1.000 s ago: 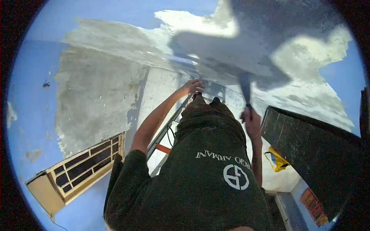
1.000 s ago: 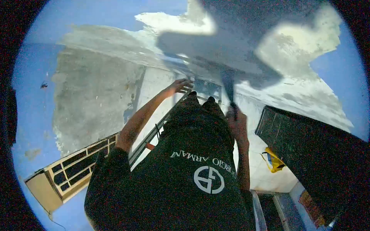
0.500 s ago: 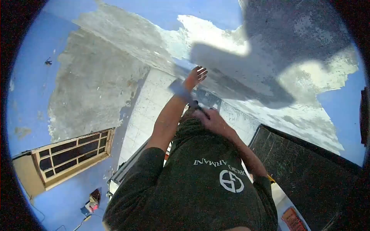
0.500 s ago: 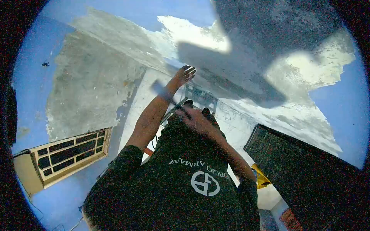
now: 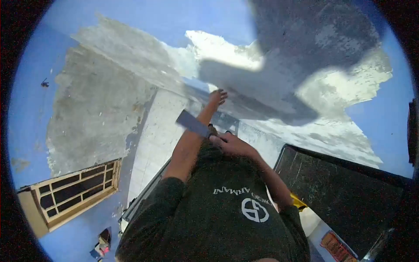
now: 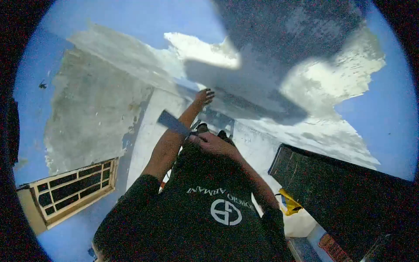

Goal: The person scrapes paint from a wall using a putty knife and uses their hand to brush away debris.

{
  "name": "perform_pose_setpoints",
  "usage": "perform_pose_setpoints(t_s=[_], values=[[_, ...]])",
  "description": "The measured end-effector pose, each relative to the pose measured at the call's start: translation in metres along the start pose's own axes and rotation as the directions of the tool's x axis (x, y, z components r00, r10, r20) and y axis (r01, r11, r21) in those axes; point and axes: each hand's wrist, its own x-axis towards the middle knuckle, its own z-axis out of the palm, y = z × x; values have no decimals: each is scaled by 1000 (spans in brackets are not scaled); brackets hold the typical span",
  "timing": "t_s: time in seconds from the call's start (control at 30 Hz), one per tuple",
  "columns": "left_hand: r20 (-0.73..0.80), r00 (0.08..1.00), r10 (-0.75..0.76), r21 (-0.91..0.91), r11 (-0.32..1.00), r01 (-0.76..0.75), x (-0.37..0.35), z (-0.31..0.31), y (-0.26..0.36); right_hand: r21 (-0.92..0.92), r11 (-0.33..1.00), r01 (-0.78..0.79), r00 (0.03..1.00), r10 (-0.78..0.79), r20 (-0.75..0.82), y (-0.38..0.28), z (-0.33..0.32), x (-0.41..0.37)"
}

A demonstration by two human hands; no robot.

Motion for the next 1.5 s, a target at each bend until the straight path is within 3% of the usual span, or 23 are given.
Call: perform_pose_setpoints(t_s=[0.03,0.07,0.1,0.13,0.27,0.33,0.4,0.47,0.53,0.6,0.63,0.7,0.8,0.83,0.9,1.0,1.07,1.2,1.27,1.33,1.37,1.47,1.5], values=[[105,994,19,53,998,-24,4,-7,-11,-86,996,-16,945,-13,-326,37,6,18],[209,978,31,105,993,-54,10,-13,-24,-160,986,-56,788,-55,-614,60,5,29],[327,934,146,43,985,-169,36,-31,-57,-163,954,-251,784,102,-612,65,-7,25],[428,866,258,-30,962,-272,53,-43,-85,-171,952,-253,782,97,-616,68,-16,15],[367,902,227,217,922,-320,-83,32,-14,-26,998,-57,758,26,-652,60,-16,-16],[461,846,270,-188,961,-205,-127,75,25,201,974,109,700,68,-711,72,-12,-11],[517,771,372,-332,917,-220,-163,114,75,165,981,103,708,44,-704,57,-16,-7],[436,731,524,-227,851,-474,-192,143,109,102,969,227,620,-63,-782,48,-15,4],[434,716,547,-353,834,-424,-186,156,116,73,975,210,564,-60,-824,40,-17,13],[482,729,487,-290,873,-392,-186,159,128,186,881,435,464,-42,-885,29,-22,19],[491,718,494,-294,870,-397,-187,162,133,172,882,440,453,-53,-890,29,-25,23],[506,753,421,-202,907,-370,-191,166,141,-49,944,326,314,-157,-936,31,-32,29],[469,680,564,-232,821,-521,-204,178,185,-88,970,226,323,-160,-933,-37,-54,21],[472,681,560,-229,824,-518,-204,176,183,10,956,293,382,-107,-918,-45,-47,20],[488,771,409,-70,899,-432,-195,170,182,-42,968,247,362,-132,-923,-22,-51,20],[474,773,422,-229,907,-354,-196,177,157,-132,980,147,317,-173,-932,-10,-54,15],[458,742,490,-227,871,-435,-199,183,169,-243,945,218,240,-293,-926,-14,-63,17],[431,666,609,-248,790,-561,-217,191,210,-345,913,217,284,-397,-873,-95,-83,5],[455,635,624,-254,775,-579,-217,190,212,-319,937,142,305,-348,-886,-74,-77,0],[305,834,459,-238,885,-400,-208,193,172,-301,952,60,315,-304,-899,-64,-71,-7],[315,777,545,-353,827,-437,-201,194,160,-308,951,40,314,-304,-899,-64,-69,-8],[337,734,589,-368,800,-474,-221,196,195,-298,954,-15,342,-275,-899,-95,-70,-16],[377,720,583,-256,812,-524,-225,194,209,-334,942,19,318,-323,-891,-114,-72,-19]])
